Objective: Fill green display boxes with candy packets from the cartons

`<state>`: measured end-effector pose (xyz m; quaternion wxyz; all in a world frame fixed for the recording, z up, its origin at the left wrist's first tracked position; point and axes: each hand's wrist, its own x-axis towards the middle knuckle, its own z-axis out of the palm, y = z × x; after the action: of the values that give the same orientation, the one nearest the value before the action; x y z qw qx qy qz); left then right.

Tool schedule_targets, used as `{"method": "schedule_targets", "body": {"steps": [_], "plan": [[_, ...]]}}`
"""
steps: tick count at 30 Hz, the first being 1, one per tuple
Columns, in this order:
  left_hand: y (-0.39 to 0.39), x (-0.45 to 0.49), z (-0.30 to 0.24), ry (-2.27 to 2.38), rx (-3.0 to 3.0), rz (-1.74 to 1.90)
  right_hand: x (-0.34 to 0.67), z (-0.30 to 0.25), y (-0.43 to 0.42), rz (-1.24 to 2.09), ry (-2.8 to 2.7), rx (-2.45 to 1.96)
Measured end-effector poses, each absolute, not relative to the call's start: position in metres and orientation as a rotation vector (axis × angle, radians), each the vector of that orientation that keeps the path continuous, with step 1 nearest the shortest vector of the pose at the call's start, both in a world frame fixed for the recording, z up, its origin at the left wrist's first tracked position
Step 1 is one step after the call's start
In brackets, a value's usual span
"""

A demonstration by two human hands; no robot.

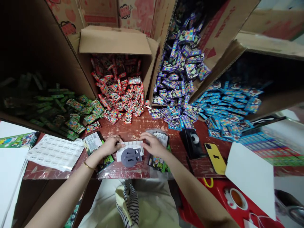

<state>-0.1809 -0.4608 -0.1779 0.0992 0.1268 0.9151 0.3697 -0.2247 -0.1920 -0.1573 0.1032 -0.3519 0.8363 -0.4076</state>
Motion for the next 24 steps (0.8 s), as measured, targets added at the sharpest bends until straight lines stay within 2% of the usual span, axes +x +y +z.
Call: {"method": "schedule_targets", "body": {"steps": [10, 15, 20, 24], "plan": [[-0.461, -0.185, -0.194, 2.744, 0.343, 1.01, -0.265, -0.176, -0.193, -1.339, 2.282, -1.11], [-0.46, -0.184, -0.19, 2.752, 0.356, 0.994, -0.259, -0.182, -0.208, -1.689, 2.075, -0.841], [-0.456, -0.185, -0.192, 2.771, 0.335, 1.015, -0.262, -0.203, -0.214, -1.709, 2.002, -0.749], [-0.452, -0.181, -0.181, 2.797, 0.269, 1.128, -0.252, -0.188, -0.195, -1.84, 2.001, -0.624]]}}
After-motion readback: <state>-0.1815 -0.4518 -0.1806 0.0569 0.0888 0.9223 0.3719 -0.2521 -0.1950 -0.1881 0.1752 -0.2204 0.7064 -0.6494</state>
